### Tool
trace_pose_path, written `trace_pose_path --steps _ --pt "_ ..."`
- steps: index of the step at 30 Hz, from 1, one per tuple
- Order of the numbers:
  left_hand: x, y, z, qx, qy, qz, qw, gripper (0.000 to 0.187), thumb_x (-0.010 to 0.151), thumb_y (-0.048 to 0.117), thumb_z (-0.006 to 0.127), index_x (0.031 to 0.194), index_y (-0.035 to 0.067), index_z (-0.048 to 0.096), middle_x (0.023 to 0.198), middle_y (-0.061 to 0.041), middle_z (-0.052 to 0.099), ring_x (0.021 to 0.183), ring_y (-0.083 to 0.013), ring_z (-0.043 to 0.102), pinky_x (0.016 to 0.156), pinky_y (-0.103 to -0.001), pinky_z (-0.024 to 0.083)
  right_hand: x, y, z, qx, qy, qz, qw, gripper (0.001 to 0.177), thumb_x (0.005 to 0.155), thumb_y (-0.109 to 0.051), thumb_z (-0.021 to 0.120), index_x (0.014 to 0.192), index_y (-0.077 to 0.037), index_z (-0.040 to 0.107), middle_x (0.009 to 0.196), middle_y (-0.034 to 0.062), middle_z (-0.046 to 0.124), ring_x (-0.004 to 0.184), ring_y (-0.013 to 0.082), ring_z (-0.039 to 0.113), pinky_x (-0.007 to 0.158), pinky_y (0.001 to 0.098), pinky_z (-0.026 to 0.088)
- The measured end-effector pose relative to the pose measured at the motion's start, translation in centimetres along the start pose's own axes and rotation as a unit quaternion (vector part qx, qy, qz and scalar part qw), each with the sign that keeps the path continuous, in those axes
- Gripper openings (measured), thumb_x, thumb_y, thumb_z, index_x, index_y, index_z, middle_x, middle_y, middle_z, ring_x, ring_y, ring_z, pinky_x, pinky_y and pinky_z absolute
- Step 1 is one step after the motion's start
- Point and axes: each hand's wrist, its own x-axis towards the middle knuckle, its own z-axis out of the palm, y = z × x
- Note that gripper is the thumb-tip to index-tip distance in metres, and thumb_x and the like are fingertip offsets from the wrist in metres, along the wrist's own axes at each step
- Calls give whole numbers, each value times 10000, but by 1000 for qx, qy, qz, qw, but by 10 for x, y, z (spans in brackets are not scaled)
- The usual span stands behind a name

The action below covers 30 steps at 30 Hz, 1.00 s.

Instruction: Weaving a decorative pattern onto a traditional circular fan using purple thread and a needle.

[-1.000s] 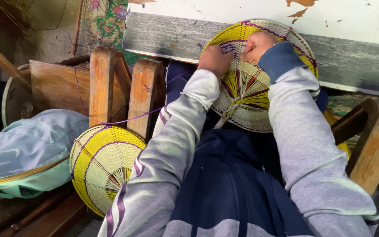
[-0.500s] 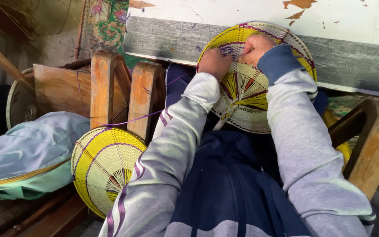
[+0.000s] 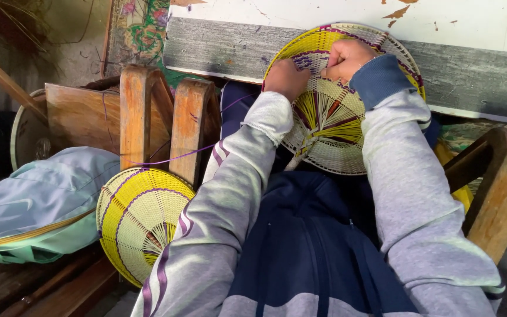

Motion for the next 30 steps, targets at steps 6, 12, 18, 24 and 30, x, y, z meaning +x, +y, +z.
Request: trace_pose_path --steps 6,12,18,24,30 --pt "3 -4 4 1 6 3 1000 403 729 398 611 925 58 702 1026 -159 714 968 -344 686 823 -480 540 -2 -7 -1 -18 1 14 1000 258 915 -261 840 868 -158 608 775 44 665 633 193 642 559 385 514" --pt "8 -10 15 0 28 29 999 293 741 379 617 855 110 645 1040 -148 678 1028 -328 637 924 -439 503 -2 -6 2 -9 13 15 1000 258 909 -235 842 877 -139 605 775 54 679 632 199 653 540 366 492" --pt "-17 2 -8 -60 29 48 997 267 712 345 681 829 169 518 934 -78 602 847 -270 619 779 -403 509 0 2 3 20 10 2 1000 267 926 -260 839 901 -156 595 776 28 647 632 169 648 537 325 506" --pt "-29 1 -37 -2 28 41 999 295 828 390 768 824 186 555 967 -55 653 854 -264 639 717 -449 513 1 -6 1 1 2 29 1000 261 910 -251 844 881 -148 606 799 50 697 649 191 655 579 368 514" --pt "-30 -3 -35 -31 17 60 998 335 834 389 830 799 172 577 896 -34 655 806 -209 615 698 -379 507 1 -4 2 0 5 12 1000 272 928 -226 841 867 -141 590 784 50 675 641 179 646 565 368 541"
